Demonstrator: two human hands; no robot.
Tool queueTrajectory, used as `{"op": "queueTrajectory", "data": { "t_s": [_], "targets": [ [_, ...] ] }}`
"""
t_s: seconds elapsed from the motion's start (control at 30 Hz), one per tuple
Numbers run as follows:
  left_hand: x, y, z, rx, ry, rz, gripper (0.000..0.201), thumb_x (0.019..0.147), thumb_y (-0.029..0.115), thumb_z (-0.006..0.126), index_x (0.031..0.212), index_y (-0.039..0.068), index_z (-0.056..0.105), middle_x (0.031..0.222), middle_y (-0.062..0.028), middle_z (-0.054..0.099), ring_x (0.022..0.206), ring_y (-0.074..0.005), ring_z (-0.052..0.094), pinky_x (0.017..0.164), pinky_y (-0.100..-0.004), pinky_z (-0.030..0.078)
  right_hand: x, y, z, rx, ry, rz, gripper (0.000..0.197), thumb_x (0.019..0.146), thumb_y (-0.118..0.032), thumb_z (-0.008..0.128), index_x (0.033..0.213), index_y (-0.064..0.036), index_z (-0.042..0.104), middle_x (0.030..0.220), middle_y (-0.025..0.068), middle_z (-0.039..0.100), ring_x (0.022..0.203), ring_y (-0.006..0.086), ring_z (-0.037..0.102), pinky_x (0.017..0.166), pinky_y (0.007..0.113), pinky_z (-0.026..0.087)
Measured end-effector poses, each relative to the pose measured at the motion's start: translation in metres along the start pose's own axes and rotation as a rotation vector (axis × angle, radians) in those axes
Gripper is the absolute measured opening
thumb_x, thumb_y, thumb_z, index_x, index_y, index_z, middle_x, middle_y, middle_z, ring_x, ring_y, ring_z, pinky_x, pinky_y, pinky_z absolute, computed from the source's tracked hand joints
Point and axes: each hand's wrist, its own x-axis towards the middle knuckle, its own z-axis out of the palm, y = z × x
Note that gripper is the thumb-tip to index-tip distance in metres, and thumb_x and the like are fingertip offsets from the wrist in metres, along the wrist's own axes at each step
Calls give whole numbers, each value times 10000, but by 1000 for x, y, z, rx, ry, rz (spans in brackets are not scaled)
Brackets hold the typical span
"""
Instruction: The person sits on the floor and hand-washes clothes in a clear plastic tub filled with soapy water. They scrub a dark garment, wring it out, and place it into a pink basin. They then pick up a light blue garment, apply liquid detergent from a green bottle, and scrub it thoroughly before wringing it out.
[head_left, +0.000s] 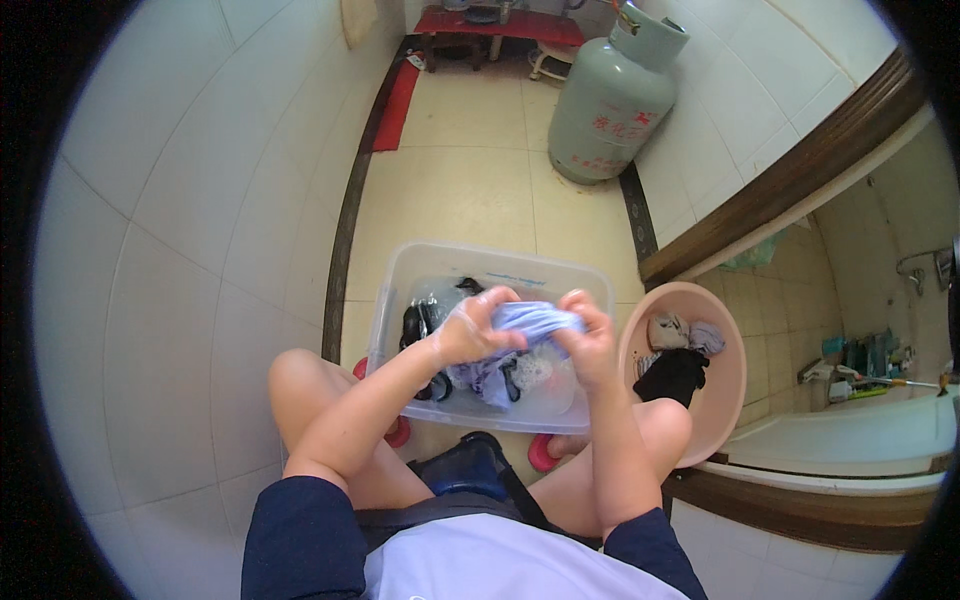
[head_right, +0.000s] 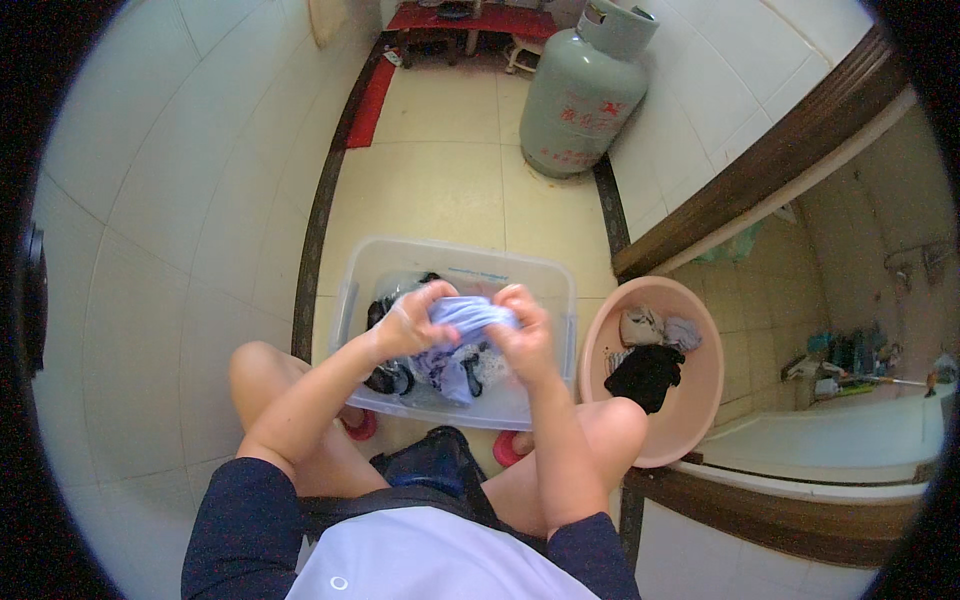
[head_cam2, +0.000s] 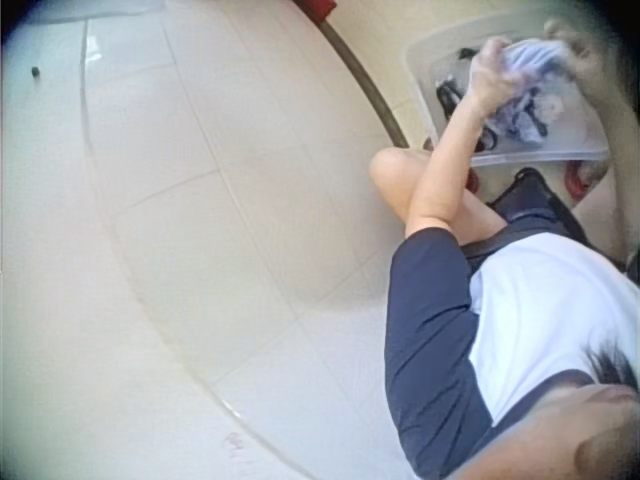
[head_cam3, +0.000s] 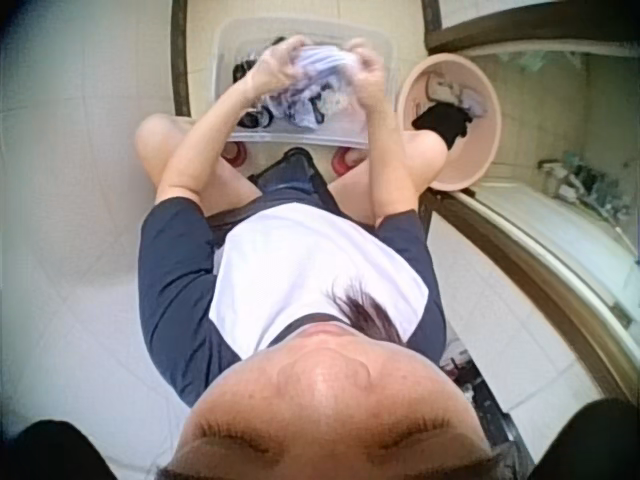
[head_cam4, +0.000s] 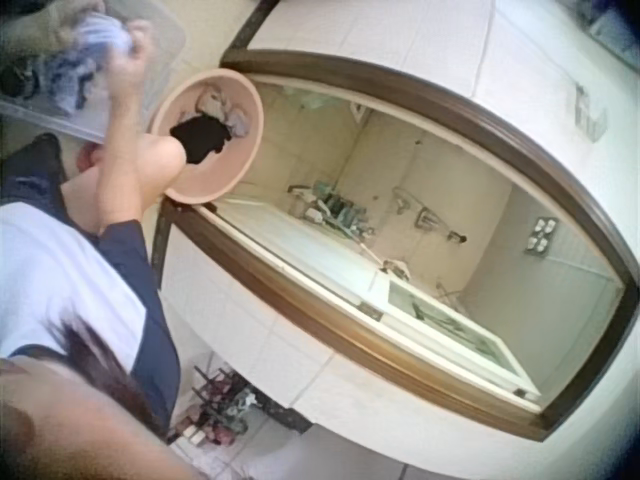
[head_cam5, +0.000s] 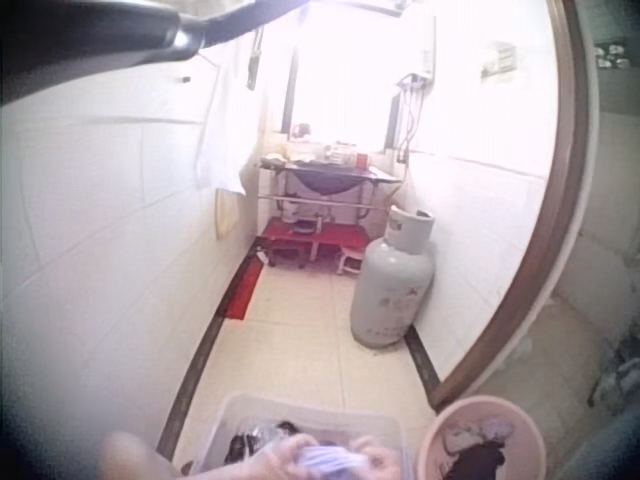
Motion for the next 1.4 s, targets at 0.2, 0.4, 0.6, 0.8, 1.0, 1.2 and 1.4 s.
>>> {"op": "queueTrajectory", "data": {
  "t_s": [0.2, 0.4, 0.6, 0.8, 1.0, 1.2, 1.4],
  "targets": [
    [-6, 14, 0, -113, -221, -290, 434, 705, 249, 756, 1041, 14, 613, 984, -94, 655, 862, -190, 624, 791, -342, 489, 20, -4, -39, 548, 370, 174, 79, 889, -74, 490, 953, -44, 523, 1051, 120, 597, 932, 207, 592, 763, 361, 513],
    [2, -26, 38, -1521, 72, -386, 261, 915, 298, 536, 1007, 60, 590, 982, -78, 635, 898, -203, 626, 812, -352, 517, 4, -1, 40, 64, 491, 159, 195, 828, -4, 447, 981, -66, 551, 930, 96, 592, 863, 201, 571, 753, 333, 473],
    [-6, -42, 58, -1691, -338, -744, 344, 897, 437, 502, 744, 133, 548, 558, -5, 541, 465, -127, 496, 450, -263, 415, -23, 15, 70, -674, 41, -625, 108, 678, -144, 643, 644, -73, 569, 611, 104, 568, 520, 269, 567, 512, 348, 463],
    [-19, -19, 77, -992, 276, -784, 291, 888, 377, 456, 713, 165, 552, 674, -6, 553, 619, -159, 543, 522, -306, 420, -8, 28, 50, -694, 274, -445, 219, 757, -53, 599, 577, -57, 473, 524, 109, 475, 442, 291, 491, 408, 381, 379],
    [-13, -17, 47, -1210, 125, -727, 285, 858, 405, 556, 791, 129, 581, 734, 0, 565, 649, -135, 545, 540, -290, 433, -21, 36, 63, -645, 217, -530, 202, 799, -80, 598, 628, -49, 495, 572, 135, 495, 491, 310, 508, 440, 385, 394],
    [-2, 17, 34, -644, 246, -593, 398, 931, 431, 477, 1038, 70, 606, 878, -24, 604, 777, -139, 548, 696, -277, 430, 5, 33, 14, -407, 8, 14, 281, 824, -335, 630, 802, -55, 616, 730, 112, 567, 730, 324, 595, 644, 399, 467],
    [1, -6, 2, 173, 86, -31, 410, 787, 416, 664, 798, 16, 577, 715, -132, 573, 657, -237, 561, 609, -342, 441, -12, 13, 10, -312, -195, 94, 213, 786, -261, 694, 778, -51, 657, 896, 70, 568, 818, 207, 581, 709, 334, 456]
  ]
}}
